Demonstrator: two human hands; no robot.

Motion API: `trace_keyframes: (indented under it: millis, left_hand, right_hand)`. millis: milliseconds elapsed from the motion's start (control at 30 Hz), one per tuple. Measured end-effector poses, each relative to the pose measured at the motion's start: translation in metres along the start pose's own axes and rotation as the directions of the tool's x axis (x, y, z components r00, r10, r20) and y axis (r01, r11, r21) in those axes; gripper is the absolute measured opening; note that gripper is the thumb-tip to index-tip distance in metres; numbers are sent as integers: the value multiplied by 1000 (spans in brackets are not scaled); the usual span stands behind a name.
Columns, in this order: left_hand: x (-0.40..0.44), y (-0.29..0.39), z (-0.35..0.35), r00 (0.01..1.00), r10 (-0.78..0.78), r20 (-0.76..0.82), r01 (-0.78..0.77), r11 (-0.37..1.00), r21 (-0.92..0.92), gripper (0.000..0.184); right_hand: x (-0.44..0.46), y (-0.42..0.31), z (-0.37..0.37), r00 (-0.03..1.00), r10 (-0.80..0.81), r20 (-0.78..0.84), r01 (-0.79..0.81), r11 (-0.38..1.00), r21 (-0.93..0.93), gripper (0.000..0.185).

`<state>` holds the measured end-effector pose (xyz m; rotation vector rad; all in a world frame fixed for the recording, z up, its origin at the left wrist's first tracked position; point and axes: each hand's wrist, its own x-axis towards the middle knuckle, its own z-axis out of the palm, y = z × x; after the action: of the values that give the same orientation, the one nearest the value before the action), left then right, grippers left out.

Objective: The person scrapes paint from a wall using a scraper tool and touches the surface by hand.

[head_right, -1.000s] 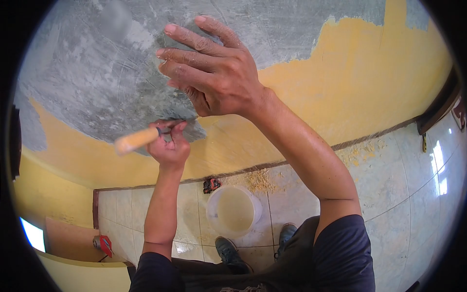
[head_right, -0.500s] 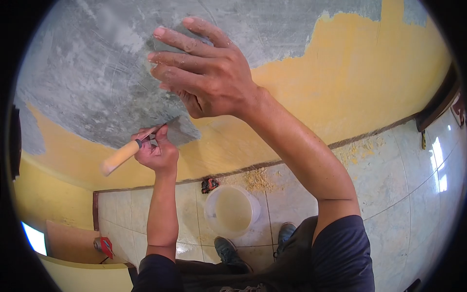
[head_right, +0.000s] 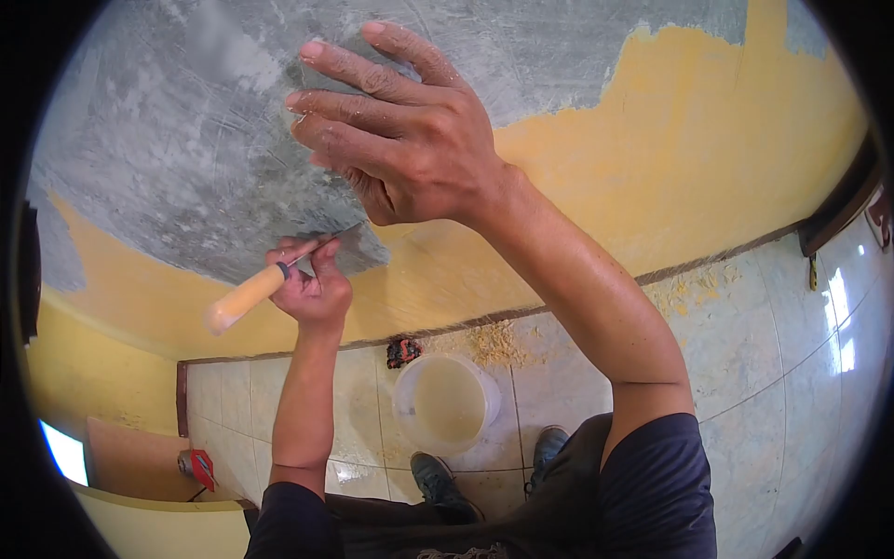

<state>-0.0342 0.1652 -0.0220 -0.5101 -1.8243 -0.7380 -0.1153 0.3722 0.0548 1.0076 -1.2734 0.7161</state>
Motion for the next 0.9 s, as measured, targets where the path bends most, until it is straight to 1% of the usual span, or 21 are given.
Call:
trace_keyframes:
  millis: [67,100,167,200,233,300,333,367,433,467,567,600,633,667,700,767,800,833,900]
  left_hand:
    - [0,-2,-3,996,-2,91,-2,999,43,20]
    - [1,-1,-3,996,-6,93,2,999,46,20]
    - [8,0,3,987,152,-48,-154,987,-36,18]
    - [9,5,2,995,34,-92,-40,997,-59,18]
    - [6,3,2,996,34,-84,-40,997,-63,18]
    - [0,1,0,995,70,73,-70,998,4,18]
    - [1,-1,2,993,115,30,-115,993,-10,17]
    - [3,0,2,993,119,26,-119,993,-8,17]
    - [3,4,1,999,3,-33,-3,1000,-12,17]
    - [3,4,2,1000,5,-29,-5,1000,-14,17]
    - [0,0,7,996,49,-77,-57,993,-102,19]
    - [0,0,5,996,51,-77,-59,993,-101,19]
    - [-3,3,-2,998,42,49,-42,999,-4,22]
    - [-2,4,-5,985,31,170,-47,995,88,28]
    - [4,2,-2,985,42,166,-56,995,81,28]
    - [8,2,-1,988,154,1,-154,988,-15,28]
    - [7,0,-2,997,51,-65,-54,998,-44,24]
    - [1,1,-6,997,41,-59,-44,998,-38,24]
    - [1,2,-5,975,160,152,-172,983,70,22]
  right_hand:
    - [-1,0,-1,1000,19,-7,-19,1000,3,14]
    - [-1,0,-2,1000,15,-6,-15,1000,10,15]
    - [1,1,0,1000,-3,-7,4,1000,21,16]
    - [1,1,0,1000,3,-5,-3,1000,29,16]
    - [-1,0,-1,1000,13,-2,-13,999,30,17]
    - [-2,-2,-2,1000,18,-1,-18,999,40,17]
    - [-1,-1,-2,1000,15,-5,-15,999,46,17]
    - [0,0,-1,1000,10,-8,-10,999,47,17]
    - [-2,0,0,1000,7,-14,-6,998,55,17]
    - [-3,0,-1,1000,9,-16,-8,999,51,17]
    - [-2,1,-2,1000,3,-2,-3,998,58,17]
    - [-1,3,-1,1000,-2,-8,2,999,55,17]
    - [-2,1,-1,1000,2,-9,-2,998,57,17]
    - [-3,1,-2,1000,3,-11,-2,999,53,17]
    - [-2,3,-2,1000,-5,-6,5,999,43,17]
    - [-2,1,-2,1000,-2,4,2,999,48,16]
    - [0,3,-2,1000,-7,1,7,999,39,16]
    - [-1,1,-2,1000,-2,2,2,999,36,15]
    - [0,3,-3,1000,-4,1,4,999,33,15]
